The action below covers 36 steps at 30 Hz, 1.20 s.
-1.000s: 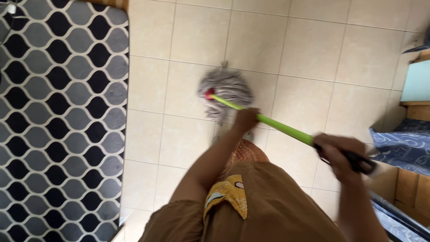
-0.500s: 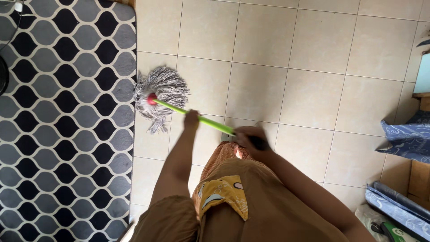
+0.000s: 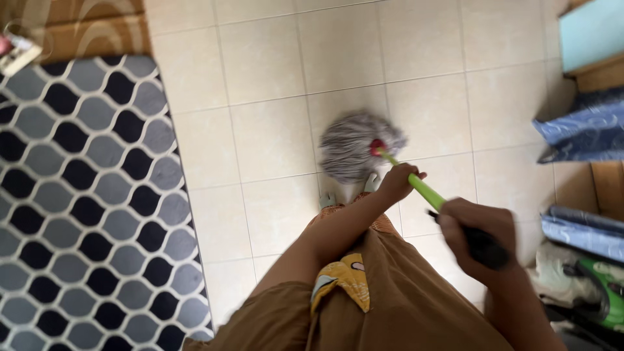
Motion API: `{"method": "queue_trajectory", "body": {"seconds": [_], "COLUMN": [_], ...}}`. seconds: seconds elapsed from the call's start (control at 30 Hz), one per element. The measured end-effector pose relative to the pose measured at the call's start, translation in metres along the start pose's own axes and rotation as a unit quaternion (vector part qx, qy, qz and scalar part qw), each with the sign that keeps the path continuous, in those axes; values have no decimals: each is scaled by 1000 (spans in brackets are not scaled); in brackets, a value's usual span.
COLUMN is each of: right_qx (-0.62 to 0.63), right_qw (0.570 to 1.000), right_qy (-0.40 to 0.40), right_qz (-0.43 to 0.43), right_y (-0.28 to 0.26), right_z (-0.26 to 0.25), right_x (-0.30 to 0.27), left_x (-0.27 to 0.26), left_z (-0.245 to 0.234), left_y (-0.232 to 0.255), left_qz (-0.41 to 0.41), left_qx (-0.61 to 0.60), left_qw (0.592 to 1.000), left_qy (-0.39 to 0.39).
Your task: The person mops a tiled indoor floor by hand using a yarn mop with a green handle, navigating around furniture, doorways, and floor mats.
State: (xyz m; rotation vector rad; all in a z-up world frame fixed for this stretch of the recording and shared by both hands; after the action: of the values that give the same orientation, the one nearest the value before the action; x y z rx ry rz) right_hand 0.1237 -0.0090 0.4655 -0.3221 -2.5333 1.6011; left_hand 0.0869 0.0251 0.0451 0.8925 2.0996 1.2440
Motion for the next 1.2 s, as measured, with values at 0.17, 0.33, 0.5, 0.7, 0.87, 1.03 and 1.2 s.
{"method": "queue_trajectory", "body": {"seconds": [0.17, 0.33, 0.5, 0.7, 0.87, 1.03, 1.2], "right_qx": [8, 110, 255, 268, 374, 213, 161], "right_qw": [999, 993, 958, 956, 919, 974, 986], "right_qy": [-17, -7, -40, -108, -49, -45, 27], "right_qz": [-49, -44, -122, -53, -118, 64, -19], "right_y": [6, 7, 1, 63, 69, 92, 65], "right_z": [41, 3, -25, 21, -6, -96, -193], "right_x": [-6, -48, -64, -40, -26, -46, -62], "left_x": [11, -26, -71, -122, -111, -48, 19], "left_z": [11, -7, -57, -116, -102, -12, 85], "left_y": [12, 37, 15, -84, -110, -29, 92], "left_qz": [67, 83, 41, 19, -32, 20, 46], "left_qx": [29, 107, 188, 224, 256, 191, 95], "left_qw": [997, 988, 979, 974, 965, 981, 994], "left_qy": [-39, -72, -72, -5, 55, 25, -39]}}
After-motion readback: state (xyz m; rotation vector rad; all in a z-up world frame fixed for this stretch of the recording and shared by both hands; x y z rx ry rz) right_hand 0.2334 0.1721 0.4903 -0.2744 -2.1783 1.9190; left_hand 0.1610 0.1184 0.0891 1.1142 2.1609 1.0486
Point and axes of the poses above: each hand's wrist, its own x-axis towards the middle knuckle, its own z-axis out of the palm, y = z × x, the point moved 10 cm from there along x, towards the middle knuckle, and after that the axes turned 7 degrees about x, right-handed, at the moved point
